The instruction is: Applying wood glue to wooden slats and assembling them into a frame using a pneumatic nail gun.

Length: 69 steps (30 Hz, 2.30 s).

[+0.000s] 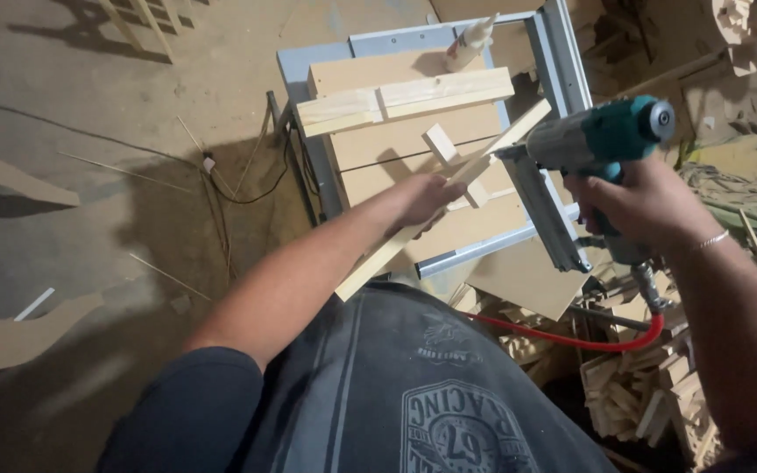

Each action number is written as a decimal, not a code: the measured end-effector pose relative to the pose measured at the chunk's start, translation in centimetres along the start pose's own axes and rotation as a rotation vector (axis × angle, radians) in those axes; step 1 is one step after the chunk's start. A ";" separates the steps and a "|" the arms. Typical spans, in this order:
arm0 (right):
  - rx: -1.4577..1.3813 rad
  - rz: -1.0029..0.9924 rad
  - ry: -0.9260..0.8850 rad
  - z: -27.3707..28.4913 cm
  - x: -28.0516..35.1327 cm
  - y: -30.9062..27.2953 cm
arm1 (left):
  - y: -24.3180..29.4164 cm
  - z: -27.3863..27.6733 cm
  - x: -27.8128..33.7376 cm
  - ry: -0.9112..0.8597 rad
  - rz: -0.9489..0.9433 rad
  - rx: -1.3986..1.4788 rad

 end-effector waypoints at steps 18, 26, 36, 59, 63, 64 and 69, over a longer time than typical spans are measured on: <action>0.303 0.148 -0.078 0.3 -1.9 -1.6 | 0.4 0.7 -0.8 -0.019 -0.203 -0.097; 0.364 0.206 -0.107 0.2 -2.1 -2.0 | 0.0 0.6 -2.2 0.004 -0.222 -0.161; 0.386 0.060 -0.148 -0.7 -2.0 -2.8 | -0.1 0.6 -0.4 -0.032 -0.177 -0.076; 0.390 0.106 -0.092 0.2 -1.8 -0.9 | 0.5 0.3 0.4 -0.096 -0.164 0.078; 0.414 0.046 -0.137 -0.8 -1.4 -2.0 | 0.1 0.4 0.3 -0.060 -0.126 0.041; 0.375 0.013 -0.115 -0.8 -0.7 -2.5 | -0.1 0.2 -0.4 -0.075 -0.138 0.060; 0.298 -0.043 -0.053 0.0 0.5 -0.7 | 0.7 0.7 2.4 -0.013 -0.053 0.062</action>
Point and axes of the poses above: each hand's wrist, its own x-axis away from the middle knuckle, its own z-axis out of the back of the hand, y = z × x, the point moved 6 cm from there along -x, towards the middle knuckle, and after that the axes turned 11 degrees about z, right-handed, at the moved point
